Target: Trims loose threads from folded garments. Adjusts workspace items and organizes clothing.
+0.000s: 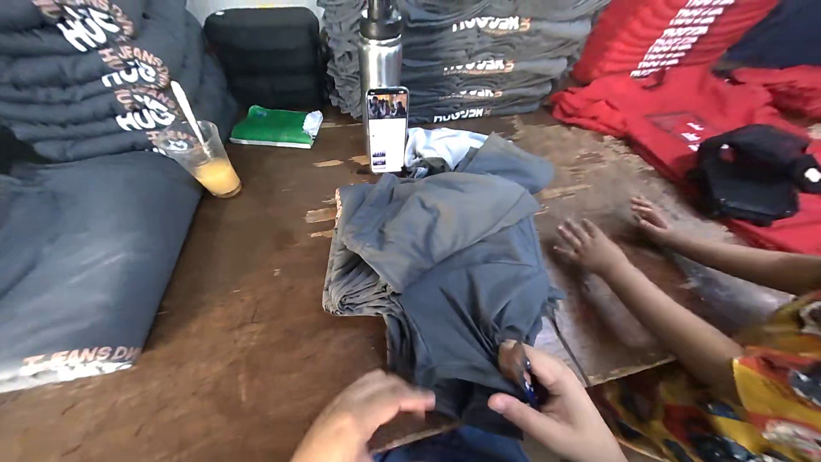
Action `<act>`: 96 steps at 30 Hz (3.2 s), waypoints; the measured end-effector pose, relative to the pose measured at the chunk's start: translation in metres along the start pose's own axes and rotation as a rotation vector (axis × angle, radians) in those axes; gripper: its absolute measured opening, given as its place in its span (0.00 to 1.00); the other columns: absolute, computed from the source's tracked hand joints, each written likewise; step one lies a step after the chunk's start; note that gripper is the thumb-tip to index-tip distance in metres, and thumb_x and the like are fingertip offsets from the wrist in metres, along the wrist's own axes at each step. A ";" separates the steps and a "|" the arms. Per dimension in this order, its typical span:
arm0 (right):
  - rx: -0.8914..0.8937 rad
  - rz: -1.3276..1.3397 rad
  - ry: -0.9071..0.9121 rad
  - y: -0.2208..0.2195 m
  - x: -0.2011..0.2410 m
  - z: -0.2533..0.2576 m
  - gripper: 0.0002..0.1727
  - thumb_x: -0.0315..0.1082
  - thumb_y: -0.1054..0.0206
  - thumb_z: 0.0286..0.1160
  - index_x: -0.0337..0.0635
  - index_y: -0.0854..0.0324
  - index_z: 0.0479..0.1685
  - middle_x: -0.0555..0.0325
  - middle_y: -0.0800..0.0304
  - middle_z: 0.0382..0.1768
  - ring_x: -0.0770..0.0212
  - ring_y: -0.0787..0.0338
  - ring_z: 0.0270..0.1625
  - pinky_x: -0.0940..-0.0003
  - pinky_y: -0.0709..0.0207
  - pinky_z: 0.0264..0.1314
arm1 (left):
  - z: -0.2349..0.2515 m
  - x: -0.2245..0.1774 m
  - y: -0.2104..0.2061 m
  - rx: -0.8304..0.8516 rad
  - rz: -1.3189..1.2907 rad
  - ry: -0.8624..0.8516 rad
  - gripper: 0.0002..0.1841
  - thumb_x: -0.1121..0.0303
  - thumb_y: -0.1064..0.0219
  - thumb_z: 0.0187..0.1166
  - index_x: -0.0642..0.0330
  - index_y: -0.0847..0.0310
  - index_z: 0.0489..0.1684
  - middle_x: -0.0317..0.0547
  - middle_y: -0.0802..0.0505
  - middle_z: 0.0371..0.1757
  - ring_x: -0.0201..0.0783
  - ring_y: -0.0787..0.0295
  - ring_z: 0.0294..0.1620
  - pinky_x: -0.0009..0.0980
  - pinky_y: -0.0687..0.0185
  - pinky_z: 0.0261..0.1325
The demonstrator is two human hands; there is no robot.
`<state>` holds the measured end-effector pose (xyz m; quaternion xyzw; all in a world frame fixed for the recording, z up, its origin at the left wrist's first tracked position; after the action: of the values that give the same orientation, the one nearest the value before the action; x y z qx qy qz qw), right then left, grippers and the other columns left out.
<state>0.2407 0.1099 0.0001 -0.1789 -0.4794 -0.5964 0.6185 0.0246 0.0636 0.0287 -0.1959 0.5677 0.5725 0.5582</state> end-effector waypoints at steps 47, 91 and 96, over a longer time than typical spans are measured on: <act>-0.129 -0.020 0.202 -0.034 0.025 0.026 0.15 0.30 0.27 0.67 0.48 0.30 0.45 0.61 0.17 0.57 0.74 0.14 0.56 0.83 0.18 0.54 | 0.008 0.046 -0.016 -0.535 -0.685 0.019 0.15 0.73 0.40 0.86 0.57 0.18 0.68 0.35 0.05 0.52 0.25 0.10 0.53 0.26 0.15 0.61; 0.029 -0.610 0.028 -0.042 0.038 0.021 0.24 0.51 0.37 0.80 0.40 0.19 0.23 0.53 0.16 0.18 0.59 0.14 0.23 0.65 0.22 0.26 | 0.000 0.041 -0.020 -0.644 -0.832 0.003 0.05 0.62 0.28 0.79 0.46 0.07 0.44 0.30 0.04 0.49 0.25 0.08 0.51 0.26 0.11 0.57; 0.108 -0.542 -0.044 -0.053 0.042 0.034 0.20 0.42 0.29 0.73 0.31 0.18 0.24 0.49 0.16 0.18 0.56 0.12 0.23 0.62 0.20 0.25 | 0.001 0.032 -0.019 -0.605 -0.777 -0.070 0.06 0.67 0.27 0.77 0.49 0.06 0.46 0.31 0.04 0.53 0.23 0.09 0.55 0.21 0.13 0.58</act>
<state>0.1719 0.1012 0.0316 -0.0236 -0.5541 -0.7096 0.4346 0.0317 0.0727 -0.0067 -0.5270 0.2418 0.4674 0.6674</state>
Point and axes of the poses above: each hand's wrist, its own z-axis towards the middle knuckle, its own y-axis out of the back of the hand, x = y × z, the point moved 9 cm from there along z, towards the middle knuckle
